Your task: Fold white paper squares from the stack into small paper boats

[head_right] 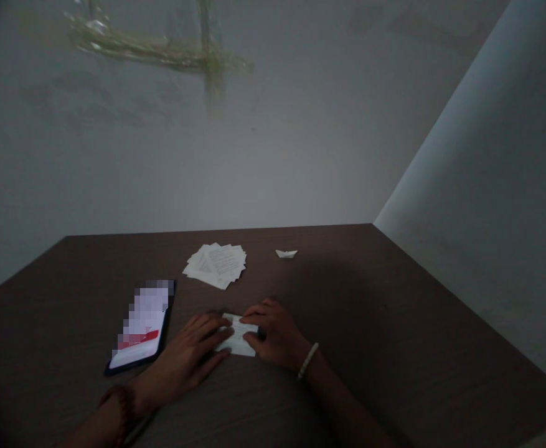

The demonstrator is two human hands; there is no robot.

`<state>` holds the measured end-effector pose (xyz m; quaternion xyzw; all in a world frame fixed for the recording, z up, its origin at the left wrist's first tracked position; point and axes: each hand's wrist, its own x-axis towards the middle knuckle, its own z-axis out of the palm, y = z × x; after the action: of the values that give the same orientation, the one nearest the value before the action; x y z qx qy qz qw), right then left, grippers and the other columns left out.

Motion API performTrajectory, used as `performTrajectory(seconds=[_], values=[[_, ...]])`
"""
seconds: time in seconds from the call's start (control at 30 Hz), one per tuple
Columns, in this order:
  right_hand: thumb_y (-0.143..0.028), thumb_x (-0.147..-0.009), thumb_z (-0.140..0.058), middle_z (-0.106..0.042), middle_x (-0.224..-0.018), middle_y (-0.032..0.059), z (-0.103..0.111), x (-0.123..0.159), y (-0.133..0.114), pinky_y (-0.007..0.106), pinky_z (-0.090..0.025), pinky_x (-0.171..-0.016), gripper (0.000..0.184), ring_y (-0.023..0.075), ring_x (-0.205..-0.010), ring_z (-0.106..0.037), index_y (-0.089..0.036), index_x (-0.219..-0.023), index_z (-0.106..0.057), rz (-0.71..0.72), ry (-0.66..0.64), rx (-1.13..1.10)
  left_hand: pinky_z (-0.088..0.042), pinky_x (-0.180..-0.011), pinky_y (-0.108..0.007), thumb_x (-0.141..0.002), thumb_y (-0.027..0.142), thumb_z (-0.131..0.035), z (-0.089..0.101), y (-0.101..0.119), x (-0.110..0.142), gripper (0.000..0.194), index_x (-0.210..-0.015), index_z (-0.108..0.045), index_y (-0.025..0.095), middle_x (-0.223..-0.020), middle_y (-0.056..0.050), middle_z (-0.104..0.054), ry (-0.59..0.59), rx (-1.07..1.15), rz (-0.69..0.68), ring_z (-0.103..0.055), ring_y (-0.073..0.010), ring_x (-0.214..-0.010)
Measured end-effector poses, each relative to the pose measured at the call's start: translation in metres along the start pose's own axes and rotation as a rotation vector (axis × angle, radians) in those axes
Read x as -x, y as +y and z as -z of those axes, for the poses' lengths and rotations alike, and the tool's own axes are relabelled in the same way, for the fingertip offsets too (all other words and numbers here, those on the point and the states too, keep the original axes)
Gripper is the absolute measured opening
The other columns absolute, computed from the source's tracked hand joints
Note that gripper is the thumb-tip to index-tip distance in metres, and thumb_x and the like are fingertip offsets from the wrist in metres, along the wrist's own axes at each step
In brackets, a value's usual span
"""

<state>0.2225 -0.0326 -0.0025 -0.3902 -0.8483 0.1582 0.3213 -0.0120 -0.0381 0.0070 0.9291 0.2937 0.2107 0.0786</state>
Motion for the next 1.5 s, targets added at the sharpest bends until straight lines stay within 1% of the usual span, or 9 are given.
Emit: performTrajectory(seconds=[0.17, 0.33, 0.57, 0.7, 0.87, 1.03, 1.17, 1.33, 1.5], values=[[-0.017, -0.076, -0.069, -0.068, -0.105, 0.0045, 0.004, 0.0, -0.001, 0.036, -0.043, -0.088, 0.028, 0.0197, -0.094, -0.058, -0.022, -0.103, -0.067, 0.024, -0.023, -0.021, -0.048, -0.092, -0.044, -0.091, 0.021, -0.054, -0.004, -0.001, 0.001, 0.025, -0.115, -0.061, 0.018, -0.113, -0.01, -0.06, 0.012, 0.034, -0.007, -0.054, -0.0261, -0.11], [-0.018, -0.075, -0.07, -0.068, -0.107, 0.0051, 0.006, 0.0, 0.001, 0.037, -0.044, -0.088, 0.029, 0.02, -0.094, -0.059, -0.023, -0.104, -0.068, 0.054, -0.033, -0.025, -0.047, -0.097, -0.046, -0.091, 0.021, -0.054, -0.004, -0.002, 0.003, 0.027, -0.116, -0.061, 0.018, -0.127, -0.012, -0.056, 0.016, 0.026, -0.017, -0.051, -0.0275, -0.119], [-0.017, -0.073, -0.071, -0.068, -0.113, 0.0026, 0.008, 0.002, 0.0, 0.036, -0.044, -0.088, 0.017, 0.0196, -0.096, -0.058, -0.024, -0.089, -0.071, 0.069, -0.047, -0.039, -0.041, -0.102, -0.051, -0.092, 0.022, -0.053, -0.003, -0.005, 0.002, 0.035, -0.126, -0.056, 0.022, -0.139, -0.009, -0.05, -0.043, -0.012, -0.017, -0.045, -0.0279, -0.129], [-0.015, -0.073, -0.07, -0.066, -0.115, 0.0036, 0.011, 0.0, -0.001, 0.036, -0.044, -0.09, 0.025, 0.0196, -0.099, -0.057, -0.024, -0.096, -0.07, 0.059, -0.065, -0.026, -0.042, -0.101, -0.05, -0.092, 0.023, -0.053, -0.003, -0.005, 0.001, 0.032, -0.124, -0.058, 0.021, -0.136, -0.009, -0.054, -0.056, -0.01, -0.004, -0.048, -0.0274, -0.125], [-0.018, -0.075, -0.071, -0.065, -0.117, 0.0041, 0.017, 0.002, -0.003, 0.035, -0.044, -0.092, 0.028, 0.02, -0.103, -0.055, -0.024, -0.102, -0.069, 0.04, -0.124, 0.032, -0.045, -0.096, -0.048, -0.092, 0.022, -0.053, 0.0, -0.002, -0.002, 0.028, -0.118, -0.061, 0.02, -0.131, -0.01, -0.057, -0.013, 0.011, -0.025, -0.051, -0.0272, -0.12], [-0.025, -0.075, -0.071, -0.063, -0.118, 0.005, 0.017, 0.013, -0.005, 0.039, -0.043, -0.094, 0.028, 0.0226, -0.105, -0.053, -0.025, -0.103, -0.07, -0.008, -0.097, 0.079, -0.046, -0.093, -0.049, -0.091, 0.02, -0.053, 0.002, 0.001, -0.003, 0.023, -0.112, -0.063, 0.02, -0.127, -0.01, -0.058, 0.003, 0.036, -0.024, -0.052, -0.0279, -0.116], [-0.025, -0.074, -0.072, -0.061, -0.123, 0.0056, 0.018, 0.016, -0.008, 0.042, -0.041, -0.096, 0.035, 0.0242, -0.108, -0.051, -0.025, -0.108, -0.067, 0.02, -0.099, 0.096, -0.047, -0.092, -0.048, -0.09, 0.02, -0.054, 0.001, 0.0, -0.003, 0.022, -0.11, -0.064, 0.02, -0.125, -0.011, -0.059, 0.011, 0.042, -0.016, -0.052, -0.0276, -0.115], [-0.026, -0.081, -0.067, -0.059, -0.125, 0.0052, 0.018, 0.017, -0.009, 0.042, -0.041, -0.097, 0.027, 0.0239, -0.11, -0.05, -0.026, -0.108, -0.068, 0.024, -0.131, 0.134, -0.047, -0.092, -0.048, -0.09, 0.021, -0.055, -0.001, -0.002, -0.001, 0.021, -0.108, -0.065, 0.021, -0.125, -0.01, -0.058, -0.017, 0.016, -0.003, -0.052, -0.0273, -0.113], [-0.026, -0.083, -0.067, -0.06, -0.124, 0.0052, 0.017, 0.018, -0.008, 0.042, -0.041, -0.095, 0.024, 0.0236, -0.109, -0.05, -0.027, -0.107, -0.069, 0.023, -0.127, 0.146, -0.047, -0.091, -0.048, -0.091, 0.022, -0.055, -0.001, -0.001, -0.002, 0.018, -0.105, -0.066, 0.02, -0.125, -0.009, -0.059, 0.003, 0.008, -0.015, -0.051, -0.0272, -0.113]])
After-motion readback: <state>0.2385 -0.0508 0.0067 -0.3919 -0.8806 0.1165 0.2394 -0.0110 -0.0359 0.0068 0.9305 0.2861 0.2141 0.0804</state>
